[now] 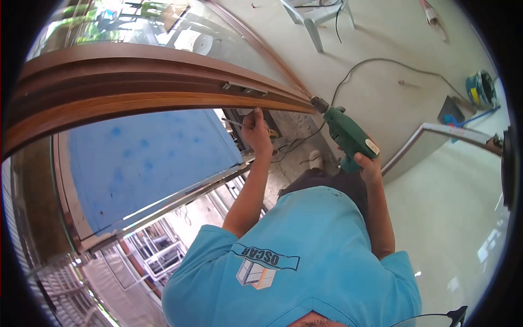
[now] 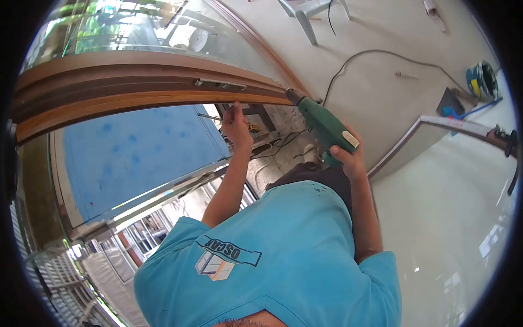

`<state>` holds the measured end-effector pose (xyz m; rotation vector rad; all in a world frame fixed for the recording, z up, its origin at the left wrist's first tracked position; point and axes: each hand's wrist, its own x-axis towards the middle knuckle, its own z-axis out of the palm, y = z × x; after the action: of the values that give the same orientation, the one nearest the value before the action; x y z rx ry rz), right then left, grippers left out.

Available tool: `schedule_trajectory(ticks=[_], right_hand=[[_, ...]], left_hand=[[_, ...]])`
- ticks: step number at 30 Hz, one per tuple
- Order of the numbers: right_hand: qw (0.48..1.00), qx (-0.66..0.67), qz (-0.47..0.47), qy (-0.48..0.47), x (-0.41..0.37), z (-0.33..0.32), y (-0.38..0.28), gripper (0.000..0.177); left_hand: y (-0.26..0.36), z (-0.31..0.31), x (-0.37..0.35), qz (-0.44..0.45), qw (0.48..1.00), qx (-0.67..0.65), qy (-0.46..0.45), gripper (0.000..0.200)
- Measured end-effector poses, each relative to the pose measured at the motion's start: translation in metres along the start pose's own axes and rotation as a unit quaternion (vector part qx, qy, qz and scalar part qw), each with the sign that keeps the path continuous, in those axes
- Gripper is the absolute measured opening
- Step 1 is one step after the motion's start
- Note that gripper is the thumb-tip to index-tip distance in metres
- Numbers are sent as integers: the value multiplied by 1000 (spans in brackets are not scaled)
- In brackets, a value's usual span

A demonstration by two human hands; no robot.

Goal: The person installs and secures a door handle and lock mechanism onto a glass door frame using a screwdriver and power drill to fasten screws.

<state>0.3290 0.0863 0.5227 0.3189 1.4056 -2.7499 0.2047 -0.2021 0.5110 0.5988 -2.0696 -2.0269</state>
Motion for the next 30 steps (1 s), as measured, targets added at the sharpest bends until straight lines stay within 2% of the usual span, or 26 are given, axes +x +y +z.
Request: schedule_trajectory(ticks=[1, 3, 7, 9, 10, 12, 13, 15, 18, 24, 28, 30], right_hand=[[1000, 9, 2, 12, -6, 3, 13, 78], [999, -44, -2, 13, -13, 7, 35, 80], [997, -59, -23, 42, -25, 29, 35, 79], [997, -50, -21, 48, -31, 29, 42, 78], [997, -46, -21, 54, -34, 29, 43, 78], [997, -39, -22, 57, -36, 30, 43, 77], [997, -36, -25, 62, -39, 32, 45, 77], [996, -34, -26, 80, -40, 33, 44, 78], [995, -35, -42, 80, -40, 32, 40, 79], [997, -36, -19, 68, -41, 24, 37, 80], [997, -15, -9, 74, -43, 22, 36, 80], [997, 8, -6, 70, -43, 22, 43, 80]], left_hand=[[-8, -3, 1, -4, 1000, 12, -9, 31], [-19, 2, 10, -32, 996, -67, 45, 36], [-29, 5, 22, -71, 996, -57, -5, 44], [-35, 2, 22, -275, 942, -186, -55, 46], [-30, 4, 13, -277, 942, -180, -59, 46], [-14, 17, -8, -312, 904, -264, -128, 50], [-19, 19, -8, -313, 904, -260, -133, 50], [-26, 32, 2, -291, 883, -353, -102, 47], [-35, 48, 22, -278, 880, -374, -88, 48], [-30, 60, 16, -270, 868, -402, -105, 52], [-28, 64, 16, -254, 887, -378, -80, 54], [-29, 63, 19, -227, 917, -319, -73, 57]])
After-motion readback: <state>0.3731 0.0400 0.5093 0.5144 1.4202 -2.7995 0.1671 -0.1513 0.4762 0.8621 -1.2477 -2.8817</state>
